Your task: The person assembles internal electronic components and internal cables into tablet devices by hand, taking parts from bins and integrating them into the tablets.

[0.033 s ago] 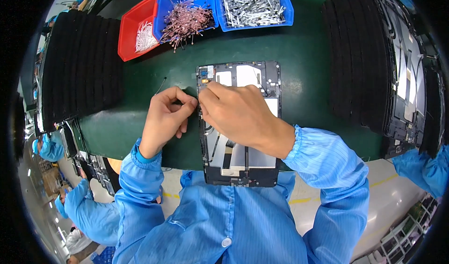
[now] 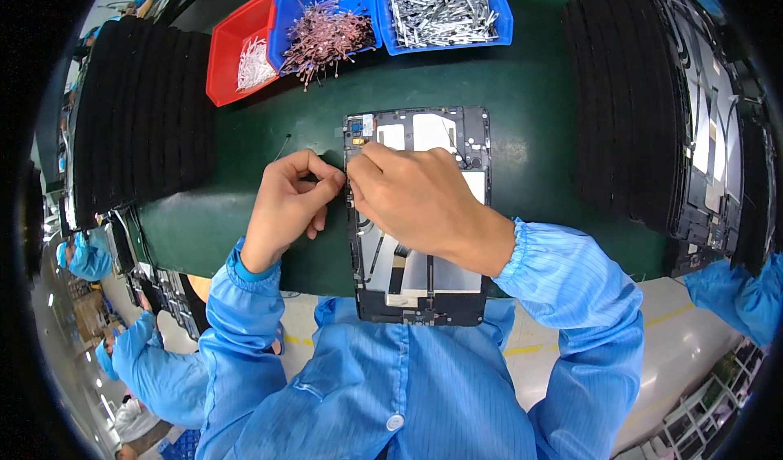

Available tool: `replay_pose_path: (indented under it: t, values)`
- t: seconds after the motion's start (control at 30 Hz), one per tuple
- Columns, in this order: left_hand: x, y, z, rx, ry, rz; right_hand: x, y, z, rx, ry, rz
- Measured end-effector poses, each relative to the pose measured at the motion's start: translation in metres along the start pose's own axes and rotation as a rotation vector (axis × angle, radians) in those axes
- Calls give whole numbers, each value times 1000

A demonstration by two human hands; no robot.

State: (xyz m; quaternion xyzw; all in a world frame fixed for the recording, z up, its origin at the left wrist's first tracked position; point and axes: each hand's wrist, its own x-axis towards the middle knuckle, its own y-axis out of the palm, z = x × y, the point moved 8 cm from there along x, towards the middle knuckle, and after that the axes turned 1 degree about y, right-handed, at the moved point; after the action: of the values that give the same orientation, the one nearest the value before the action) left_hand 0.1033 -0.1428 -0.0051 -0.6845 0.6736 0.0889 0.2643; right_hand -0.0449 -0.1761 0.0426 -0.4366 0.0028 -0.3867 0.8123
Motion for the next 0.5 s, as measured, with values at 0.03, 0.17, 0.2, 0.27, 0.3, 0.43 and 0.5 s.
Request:
replay_pose_path:
  t: [0.03, 0.17, 0.2, 0.27, 0.3, 0.43, 0.5]
  values:
    - [2, -3, 0, 0, 1, -2, 0, 0, 0, 0, -2, 0]
    - [8, -3, 0, -28, -7, 79, -1, 0, -2, 22, 17, -2]
    - [9, -2, 0, -44, -16, 97, 0, 0, -3, 6, 17, -3]
    - [9, -2, -1, -44, -14, 95, 0, 0, -3, 12, 21, -4]
    - [9, -2, -1, -44, -14, 93, 0, 0, -3, 19, 24, -4]
    - [7, 0, -3, -47, -14, 84, 0, -1, -3, 29, 20, -6]
    - [8, -1, -3, -54, -6, 58, 0, -1, -3, 25, 25, -21]
